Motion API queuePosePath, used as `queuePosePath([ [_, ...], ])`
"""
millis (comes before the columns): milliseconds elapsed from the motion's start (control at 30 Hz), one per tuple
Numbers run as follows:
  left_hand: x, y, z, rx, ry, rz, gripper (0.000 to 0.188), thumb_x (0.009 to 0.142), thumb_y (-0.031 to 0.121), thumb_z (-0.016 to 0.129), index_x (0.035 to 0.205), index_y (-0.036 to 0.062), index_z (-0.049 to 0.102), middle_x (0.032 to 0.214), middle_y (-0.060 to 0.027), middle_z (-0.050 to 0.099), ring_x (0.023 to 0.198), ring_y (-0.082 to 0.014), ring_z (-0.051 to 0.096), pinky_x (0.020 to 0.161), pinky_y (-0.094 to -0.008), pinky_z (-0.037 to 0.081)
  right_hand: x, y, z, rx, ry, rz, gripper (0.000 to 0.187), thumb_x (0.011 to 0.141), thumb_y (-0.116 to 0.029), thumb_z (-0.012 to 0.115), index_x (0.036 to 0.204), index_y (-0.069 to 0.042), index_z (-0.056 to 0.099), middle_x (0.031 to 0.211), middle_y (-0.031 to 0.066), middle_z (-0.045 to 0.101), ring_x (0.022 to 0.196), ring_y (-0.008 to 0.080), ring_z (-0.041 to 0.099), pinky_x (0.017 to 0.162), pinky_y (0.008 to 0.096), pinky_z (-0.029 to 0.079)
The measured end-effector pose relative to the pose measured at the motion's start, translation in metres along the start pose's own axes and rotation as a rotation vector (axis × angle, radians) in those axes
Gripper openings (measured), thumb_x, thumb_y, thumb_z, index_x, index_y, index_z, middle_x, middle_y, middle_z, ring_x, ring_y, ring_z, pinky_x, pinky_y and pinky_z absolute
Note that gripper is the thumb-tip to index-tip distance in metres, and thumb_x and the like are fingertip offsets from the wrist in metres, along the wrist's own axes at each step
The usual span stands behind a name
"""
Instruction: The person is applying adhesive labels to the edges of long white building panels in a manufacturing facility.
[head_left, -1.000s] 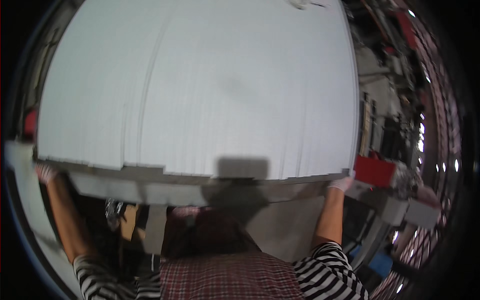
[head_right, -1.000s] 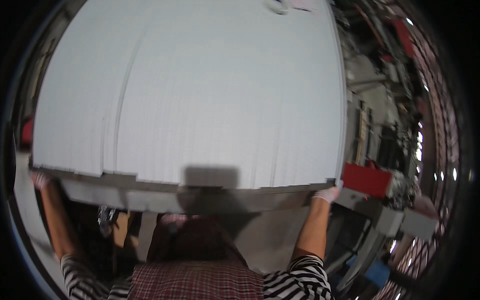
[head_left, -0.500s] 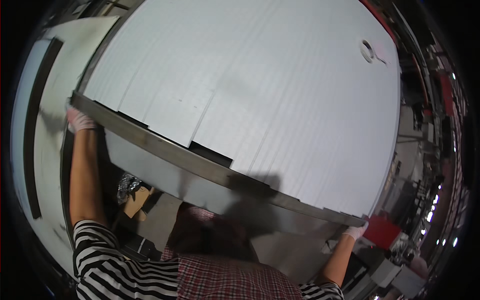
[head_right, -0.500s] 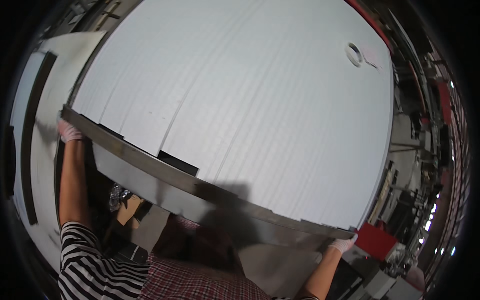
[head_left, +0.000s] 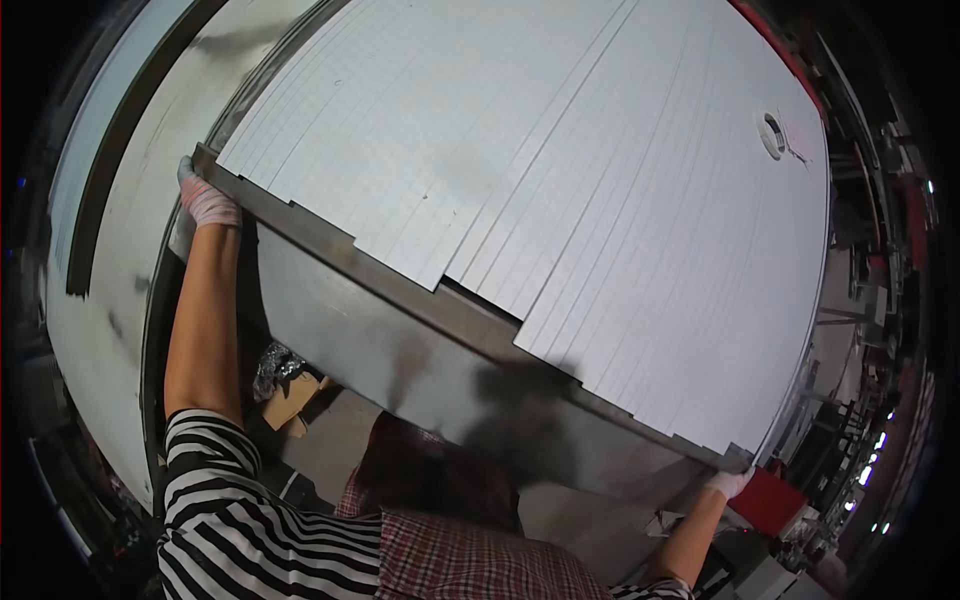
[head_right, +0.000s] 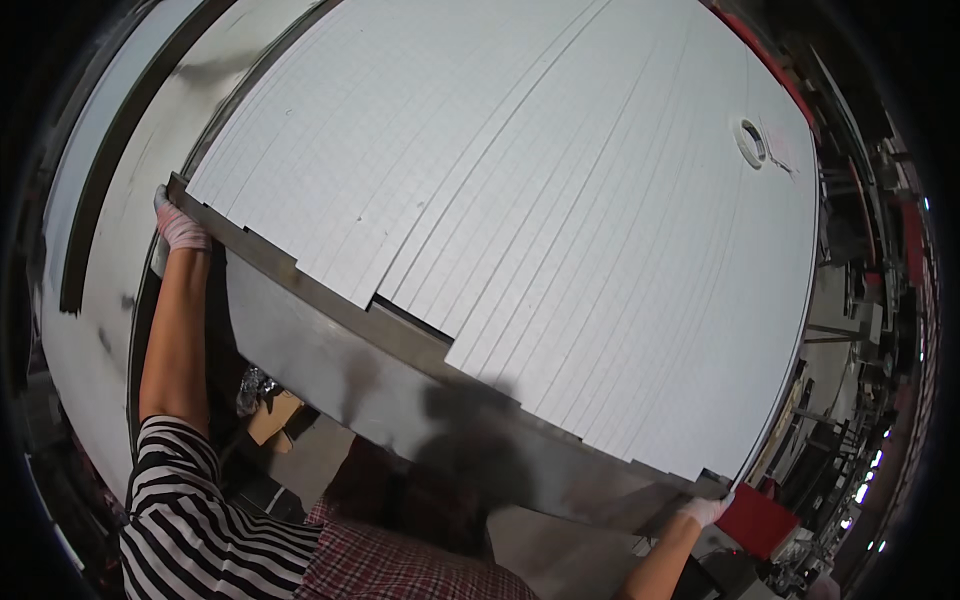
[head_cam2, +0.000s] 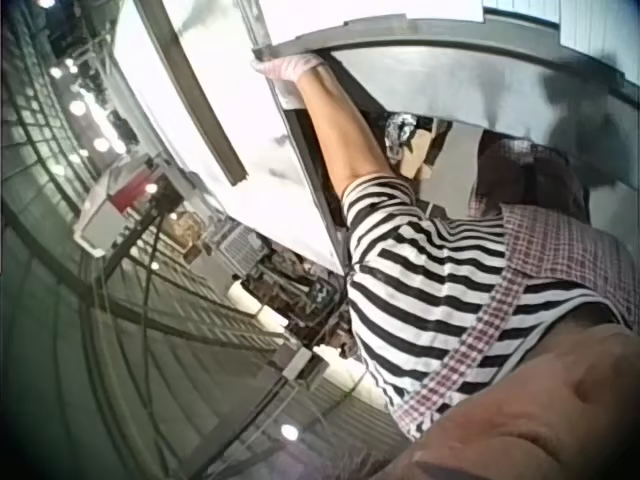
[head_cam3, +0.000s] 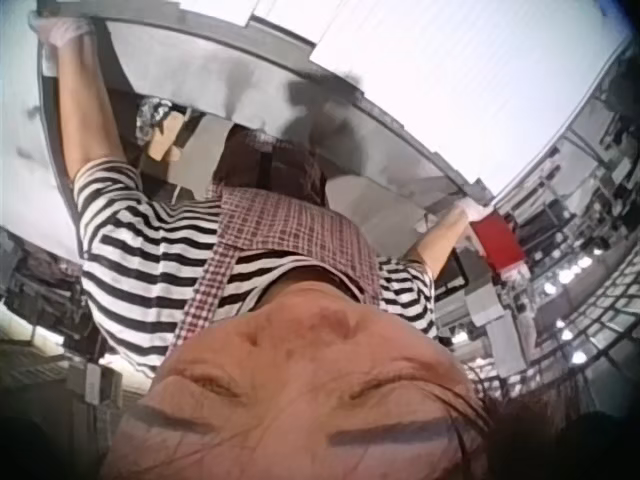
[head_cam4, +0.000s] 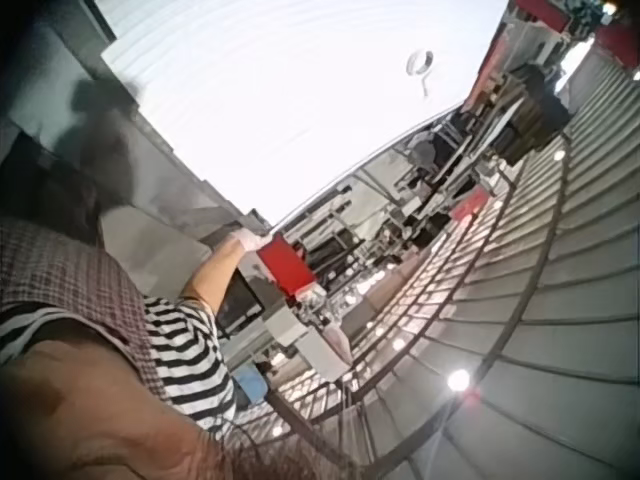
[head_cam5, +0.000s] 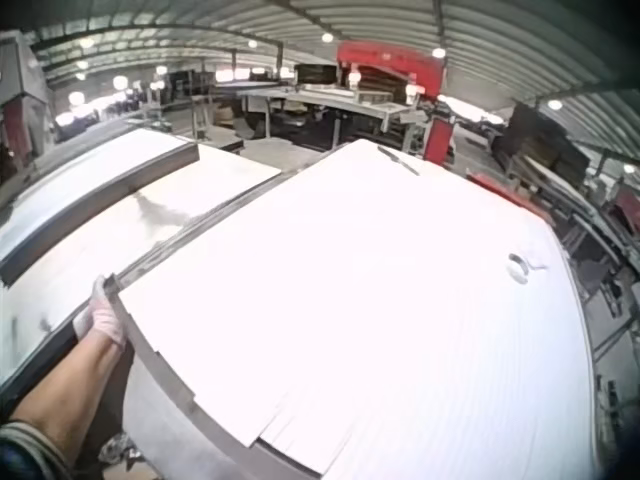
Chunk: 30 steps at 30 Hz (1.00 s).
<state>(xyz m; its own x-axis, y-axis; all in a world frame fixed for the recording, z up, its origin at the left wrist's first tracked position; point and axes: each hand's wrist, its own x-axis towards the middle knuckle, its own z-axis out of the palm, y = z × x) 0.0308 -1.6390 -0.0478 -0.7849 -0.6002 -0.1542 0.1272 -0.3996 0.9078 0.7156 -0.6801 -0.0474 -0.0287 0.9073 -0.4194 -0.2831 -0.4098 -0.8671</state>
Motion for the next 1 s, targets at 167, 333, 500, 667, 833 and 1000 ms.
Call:
queuePosePath([
  [167,0.003,-0.008,0.015,0.354,0.181,0.271,0.039,0.096,0.037,0.048,0.098,0.0024,0.066,0.09,-0.013,0.066,0.081,-0.022,0.061,0.082,-0.0344,0.049,0.017,-0.034,0.019,-0.453,-0.052,-0.349,0.03,0.097,-0.021,0.054,0.123,-0.007,0.059,0.118,0.0104,0.064,0.105,0.0236,0.062,0.095,0.041,0.049],
  [333,-0.066,0.044,0.019,-0.071,0.2,0.069,0.04,0.089,0.043,0.056,0.094,0.0053,0.067,0.09,-0.0109,0.067,0.081,-0.0252,0.063,0.082,-0.0375,0.052,-0.097,0.03,0.061,-0.02,0.016,0.113,0.042,0.098,-0.037,0.044,0.121,-0.006,0.061,0.143,0.0166,0.051,0.129,0.0305,0.049,0.112,0.0476,0.035],
  [500,-0.064,0.022,0.015,-0.235,0.045,-0.199,0.039,0.091,0.043,0.052,0.099,0.0075,0.067,0.1,-0.0121,0.069,0.09,-0.0302,0.067,0.087,-0.043,0.054,-0.072,-0.028,-0.045,-0.15,0.285,-0.168,0.056,0.095,-0.045,0.048,0.132,-0.003,0.057,0.135,0.0134,0.057,0.119,0.0322,0.056,0.106,0.0444,0.041],
  [667,-0.028,0.018,0.016,-0.223,0.043,-0.123,0.04,0.09,0.044,0.055,0.101,0.007,0.065,0.095,-0.0068,0.066,0.082,-0.0222,0.063,0.079,-0.0364,0.052,-0.032,-0.013,0.003,-0.286,0.144,-0.31,0.051,0.096,-0.043,0.048,0.124,-0.002,0.06,0.128,0.0154,0.061,0.113,0.032,0.059,0.102,0.0444,0.045],
  [833,-0.009,-0.01,0.011,-0.098,0.133,-0.015,0.038,0.089,0.043,0.057,0.1,0.0075,0.065,0.093,-0.0066,0.064,0.082,-0.0205,0.06,0.079,-0.0358,0.049,0.01,-0.029,0.003,-0.285,0.112,-0.324,0.046,0.099,-0.037,0.049,0.121,0.001,0.061,0.121,0.015,0.064,0.104,0.0283,0.063,0.097,0.0416,0.049],
  [1000,0.011,-0.043,-0.001,0.074,0.13,0.054,0.037,0.089,0.042,0.059,0.099,0.0068,0.064,0.093,-0.0062,0.064,0.084,-0.02,0.058,0.081,-0.0352,0.048,0.014,-0.067,-0.031,-0.526,0.02,-0.497,0.041,0.101,-0.031,0.048,0.124,0.001,0.06,0.117,0.0117,0.064,0.101,0.0245,0.061,0.095,0.0371,0.05],
])
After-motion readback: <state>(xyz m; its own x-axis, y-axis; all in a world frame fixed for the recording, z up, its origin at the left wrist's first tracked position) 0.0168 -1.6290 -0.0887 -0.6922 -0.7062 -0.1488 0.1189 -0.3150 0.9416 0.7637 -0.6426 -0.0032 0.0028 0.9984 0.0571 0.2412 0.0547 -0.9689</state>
